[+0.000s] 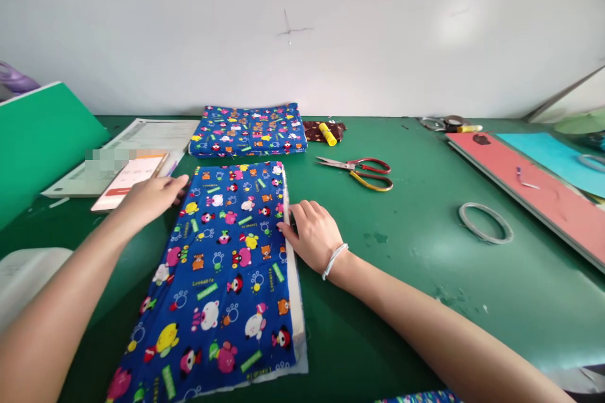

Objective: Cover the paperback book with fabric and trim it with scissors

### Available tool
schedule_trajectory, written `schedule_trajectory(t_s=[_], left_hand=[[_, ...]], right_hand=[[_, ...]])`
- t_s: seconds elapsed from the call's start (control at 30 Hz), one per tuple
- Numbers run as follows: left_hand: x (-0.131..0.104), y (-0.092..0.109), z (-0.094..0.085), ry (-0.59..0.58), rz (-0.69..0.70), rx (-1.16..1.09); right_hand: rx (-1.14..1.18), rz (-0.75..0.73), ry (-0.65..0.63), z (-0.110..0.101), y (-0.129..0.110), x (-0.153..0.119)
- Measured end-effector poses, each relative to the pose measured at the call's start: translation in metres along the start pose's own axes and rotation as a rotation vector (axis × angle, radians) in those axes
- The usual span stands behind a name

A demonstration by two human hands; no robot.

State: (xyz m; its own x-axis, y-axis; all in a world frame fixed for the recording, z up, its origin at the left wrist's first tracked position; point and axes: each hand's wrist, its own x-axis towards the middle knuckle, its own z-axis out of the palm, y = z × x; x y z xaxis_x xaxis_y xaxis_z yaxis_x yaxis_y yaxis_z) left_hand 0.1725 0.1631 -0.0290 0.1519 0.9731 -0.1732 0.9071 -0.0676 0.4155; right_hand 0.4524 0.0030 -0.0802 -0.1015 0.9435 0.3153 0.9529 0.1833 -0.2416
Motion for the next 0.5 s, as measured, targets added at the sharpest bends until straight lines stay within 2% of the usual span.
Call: schedule_trajectory(t_s=[0.07, 0.23, 0.4, 0.47, 0.5], left_hand=[[-0.008, -0.005, 0.001, -0.075, -0.079, -0.162], [-0.031, -0.010, -0.006, -0.235, -0.086, -0.445], [-0.032, -0.029, -0.010, -0.231, -0.116, -0.592], [-0.031, -0.028, -0.008, -0.221, -0.105, -0.528], [-0.032, -0.026, -0.006, -0.173, -0.056, -0.422]], right_hand=[[-0.042, 0.008, -0.021, 0.002, -0.001, 0.000], [-0.054, -0.005, -0.030, 0.005, -0.002, -0.002], [-0.072, -0.015, -0.028, 0.004, -0.001, -0.003], [-0.077, -0.024, -0.028, 0.002, -0.001, -0.003], [-0.077, -0.026, -0.028, 0.002, -0.002, -0.003]])
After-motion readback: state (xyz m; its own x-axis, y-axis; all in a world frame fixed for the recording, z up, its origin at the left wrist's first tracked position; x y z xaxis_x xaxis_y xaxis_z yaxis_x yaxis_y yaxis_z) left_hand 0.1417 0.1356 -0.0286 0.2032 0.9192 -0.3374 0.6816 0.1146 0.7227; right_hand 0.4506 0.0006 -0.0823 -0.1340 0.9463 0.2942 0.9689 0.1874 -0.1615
